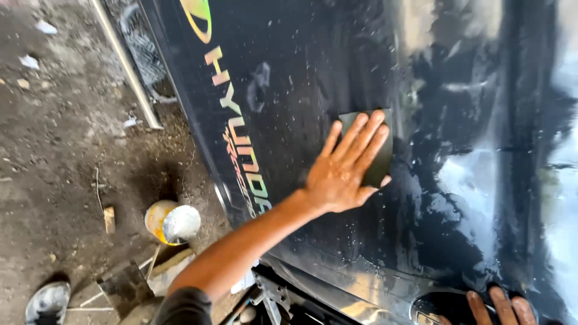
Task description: Sanding the side panel of a black car using a sanding block and water.
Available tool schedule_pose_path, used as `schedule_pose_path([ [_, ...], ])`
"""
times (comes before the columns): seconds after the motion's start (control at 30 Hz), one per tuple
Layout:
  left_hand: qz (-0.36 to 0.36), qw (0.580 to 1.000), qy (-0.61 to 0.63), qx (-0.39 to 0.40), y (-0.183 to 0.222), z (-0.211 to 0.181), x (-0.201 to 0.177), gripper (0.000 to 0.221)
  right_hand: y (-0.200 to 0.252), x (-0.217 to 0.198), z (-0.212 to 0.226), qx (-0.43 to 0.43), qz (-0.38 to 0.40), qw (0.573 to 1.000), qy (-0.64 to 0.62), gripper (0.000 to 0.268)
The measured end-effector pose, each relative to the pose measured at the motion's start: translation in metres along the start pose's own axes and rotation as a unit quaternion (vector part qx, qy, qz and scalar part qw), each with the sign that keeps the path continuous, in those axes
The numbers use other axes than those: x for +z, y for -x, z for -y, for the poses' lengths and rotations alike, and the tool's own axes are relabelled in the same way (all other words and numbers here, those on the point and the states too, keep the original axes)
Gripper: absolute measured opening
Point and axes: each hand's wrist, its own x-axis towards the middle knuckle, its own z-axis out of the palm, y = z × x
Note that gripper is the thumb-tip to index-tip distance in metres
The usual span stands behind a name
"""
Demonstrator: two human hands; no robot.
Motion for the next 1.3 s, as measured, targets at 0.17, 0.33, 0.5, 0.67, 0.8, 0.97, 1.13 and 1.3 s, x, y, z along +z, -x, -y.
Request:
schedule_pose_path([
  [0.17,-0.006,0.996,0.038,-0.077,-0.085,0.056,-0.071,0.067,-0.015,-0.015,0.067,0.031,0.002,0.999,-0.026,0.076],
  [0.33,-0.083,0.985,-0.079,-0.128,-0.047,0.002,-0.050,0.073,-0.033,-0.038,0.102,0.042,-0.006,0.998,-0.042,0.072],
  [0.5,-0.047,0.999,-0.026,-0.006,-0.061,0.034,-0.050,0.075,0.037,0.061,-0.011,-0.221,0.220,0.932,0.183,0.045],
  [0.67,-0.023,0.985,-0.035,-0.166,-0.071,0.024,-0.063,0.071,0.015,0.027,-0.003,-0.096,0.096,0.990,0.038,0.050],
  [0.8,0.037,0.994,-0.096,0.031,0.009,-0.037,-0.009,0.082,-0.080,-0.090,0.146,0.044,-0.031,0.994,-0.100,0.059],
  [0.97,-0.082,0.995,0.046,0.024,-0.041,0.018,-0.017,0.078,-0.092,-0.111,0.146,0.005,-0.030,0.996,-0.086,0.061],
  [1.13,-0.289,0.924,0.239,-0.081,0.002,-0.064,0.029,0.066,-0.097,-0.115,0.149,-0.022,-0.013,0.985,0.170,0.066],
  [1.3,-0.115,0.944,0.176,0.254,0.059,-0.088,0.088,0.068,-0.104,-0.123,0.159,-0.041,-0.076,0.983,0.159,0.057],
])
